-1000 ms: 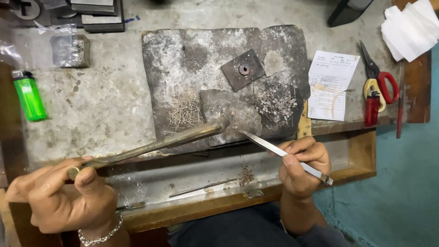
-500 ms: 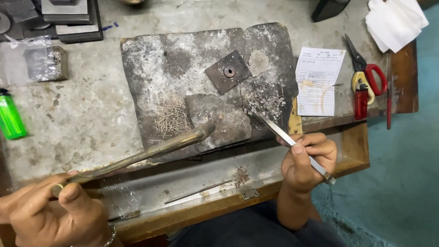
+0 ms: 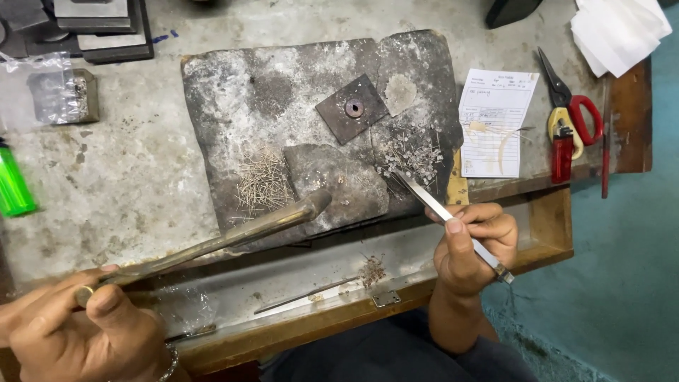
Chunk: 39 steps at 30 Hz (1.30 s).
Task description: A jeweler uses a blowpipe torch and tweezers to solder small metal links on a soldering block at a workbench.
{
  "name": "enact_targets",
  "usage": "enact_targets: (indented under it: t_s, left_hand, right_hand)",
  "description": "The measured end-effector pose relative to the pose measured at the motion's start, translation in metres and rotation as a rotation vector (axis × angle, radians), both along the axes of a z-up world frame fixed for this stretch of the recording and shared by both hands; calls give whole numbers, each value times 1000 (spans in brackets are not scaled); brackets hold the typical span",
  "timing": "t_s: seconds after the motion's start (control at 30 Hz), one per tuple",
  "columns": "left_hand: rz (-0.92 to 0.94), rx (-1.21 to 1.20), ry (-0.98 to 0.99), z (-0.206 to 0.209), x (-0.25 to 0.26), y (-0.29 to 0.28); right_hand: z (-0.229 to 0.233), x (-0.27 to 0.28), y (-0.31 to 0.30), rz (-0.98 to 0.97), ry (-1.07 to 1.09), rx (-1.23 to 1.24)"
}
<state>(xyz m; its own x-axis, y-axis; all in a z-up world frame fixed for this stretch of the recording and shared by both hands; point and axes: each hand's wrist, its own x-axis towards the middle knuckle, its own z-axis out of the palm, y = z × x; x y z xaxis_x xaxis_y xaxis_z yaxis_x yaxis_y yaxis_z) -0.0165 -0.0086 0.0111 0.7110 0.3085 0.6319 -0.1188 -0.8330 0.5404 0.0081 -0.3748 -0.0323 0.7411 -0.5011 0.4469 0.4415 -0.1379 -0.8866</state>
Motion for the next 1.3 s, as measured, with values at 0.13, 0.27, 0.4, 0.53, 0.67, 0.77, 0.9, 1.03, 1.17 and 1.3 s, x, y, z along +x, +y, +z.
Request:
enact_targets:
  t_s: [0.13, 0.27, 0.4, 0.53, 0.67, 0.77, 0.9, 1.03, 1.17, 1.3]
  left_hand:
    - [-21, -5, -81, 0, 8, -2]
    - [-38, -40, -134, -8, 11, 0]
    - [-43, -21, -169, -6, 12, 1]
    - [-38, -24, -174, -7, 12, 1]
    - [-63, -37, -246, -14, 15, 7]
    - [-86, -32, -266, -14, 17, 8]
    - [-69, -19, -285, -11, 18, 6]
    - [-86, 1, -288, -12, 18, 9]
    - [-59, 0, -311, -11, 20, 8]
    - [-64, 14, -308, -13, 20, 11]
  right_hand:
    - [1, 2, 2, -2, -6, -10]
    - [0, 2, 1, -1, 7, -4]
    - [0, 2, 1, 7, 18, -28]
    - [-2, 2, -2, 31, 14, 20]
    - [-6, 0, -8, 101, -26, 119]
    - [-4, -1, -8, 222, -48, 232]
    - [-6, -7, 2, 360, -46, 252]
    - [-6, -11, 7, 355, 7, 168]
    - [0, -8, 11, 331, -39, 96]
    - [4, -12, 14, 399, -83, 39]
